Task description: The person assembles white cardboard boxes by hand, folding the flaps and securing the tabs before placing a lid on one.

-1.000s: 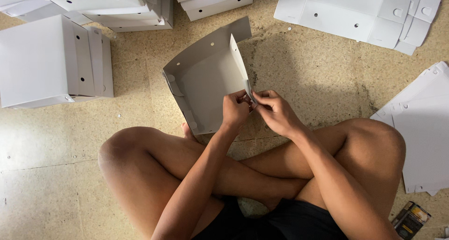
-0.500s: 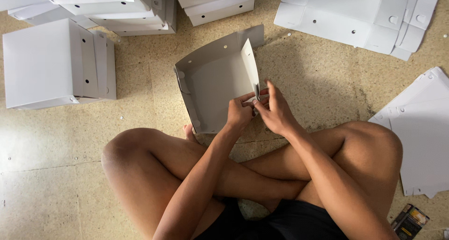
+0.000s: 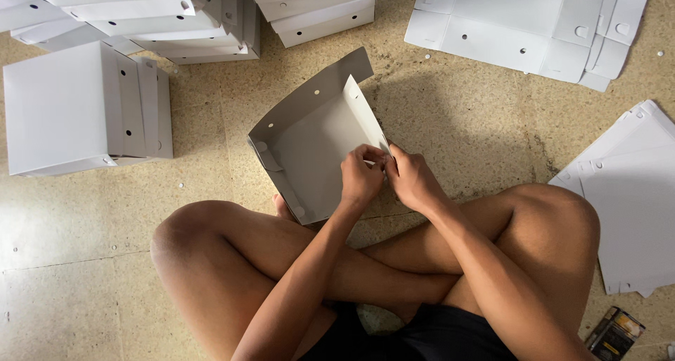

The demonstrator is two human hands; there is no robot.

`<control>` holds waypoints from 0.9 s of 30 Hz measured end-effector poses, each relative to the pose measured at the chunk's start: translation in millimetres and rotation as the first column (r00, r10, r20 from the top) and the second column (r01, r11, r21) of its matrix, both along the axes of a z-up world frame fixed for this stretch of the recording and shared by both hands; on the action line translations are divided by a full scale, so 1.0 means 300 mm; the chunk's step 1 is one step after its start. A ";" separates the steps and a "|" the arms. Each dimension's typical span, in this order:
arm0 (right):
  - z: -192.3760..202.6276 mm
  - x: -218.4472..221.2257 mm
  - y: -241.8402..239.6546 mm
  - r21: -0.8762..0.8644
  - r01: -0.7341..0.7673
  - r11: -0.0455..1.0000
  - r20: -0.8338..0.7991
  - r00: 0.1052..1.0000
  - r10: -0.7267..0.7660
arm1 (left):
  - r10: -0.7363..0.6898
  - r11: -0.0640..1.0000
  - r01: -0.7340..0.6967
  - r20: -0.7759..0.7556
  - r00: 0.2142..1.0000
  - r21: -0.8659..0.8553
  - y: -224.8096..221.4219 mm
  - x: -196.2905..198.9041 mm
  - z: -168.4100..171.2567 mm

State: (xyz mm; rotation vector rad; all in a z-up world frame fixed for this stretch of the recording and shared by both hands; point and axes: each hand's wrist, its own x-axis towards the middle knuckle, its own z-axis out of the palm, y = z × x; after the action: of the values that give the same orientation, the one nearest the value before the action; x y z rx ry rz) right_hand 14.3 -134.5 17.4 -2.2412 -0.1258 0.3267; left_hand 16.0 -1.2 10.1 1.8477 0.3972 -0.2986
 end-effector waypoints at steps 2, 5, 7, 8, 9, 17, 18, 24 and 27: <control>-0.002 0.005 -0.001 -0.023 0.025 0.999 0.010 1.000 -0.025 | -0.017 1.000 0.017 0.006 1.000 -0.022 -0.003 -0.005 -0.063; -0.001 0.002 -0.022 -0.039 0.068 0.997 0.001 0.998 -0.068 | -0.070 0.995 0.058 0.149 0.986 0.081 -0.004 -0.004 0.007; 0.022 0.001 -0.040 -0.022 0.102 0.995 0.008 0.995 -0.102 | -0.137 0.974 0.072 0.303 0.943 0.216 0.006 0.030 0.086; 0.040 -0.006 -0.043 -0.057 0.080 0.995 -0.047 0.995 -0.083 | -0.255 0.902 0.072 0.390 0.884 0.426 0.020 0.053 0.111; 0.057 -0.014 -0.048 -0.090 0.057 0.994 -0.103 0.992 -0.066 | -0.381 0.789 0.034 0.445 0.810 0.614 0.031 0.075 0.136; 0.168 0.054 -0.107 -0.117 0.036 0.993 -0.239 0.969 -0.063 | -0.715 0.435 0.405 0.035 0.698 0.805 -0.036 0.466 0.022; 0.213 0.040 -0.106 -0.048 0.042 0.998 -0.284 0.957 -0.054 | -0.751 0.399 0.504 -0.043 0.659 0.766 -0.032 0.507 -0.075; 0.061 0.156 -0.154 0.115 0.316 0.942 -0.122 0.945 -0.302 | -0.799 0.330 0.572 -0.100 0.592 0.751 -0.190 0.526 -0.016; 0.063 0.126 -0.162 -0.017 0.340 0.940 -0.053 0.939 -0.341 | -0.761 0.368 0.525 -0.076 0.644 0.768 -0.209 0.549 -0.062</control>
State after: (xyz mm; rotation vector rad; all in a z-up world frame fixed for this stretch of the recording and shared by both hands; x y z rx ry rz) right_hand 52.0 -183.1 36.3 -2.2092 0.2925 0.2002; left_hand 180.7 -63.9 -8.5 2.7885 -0.6047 -0.4282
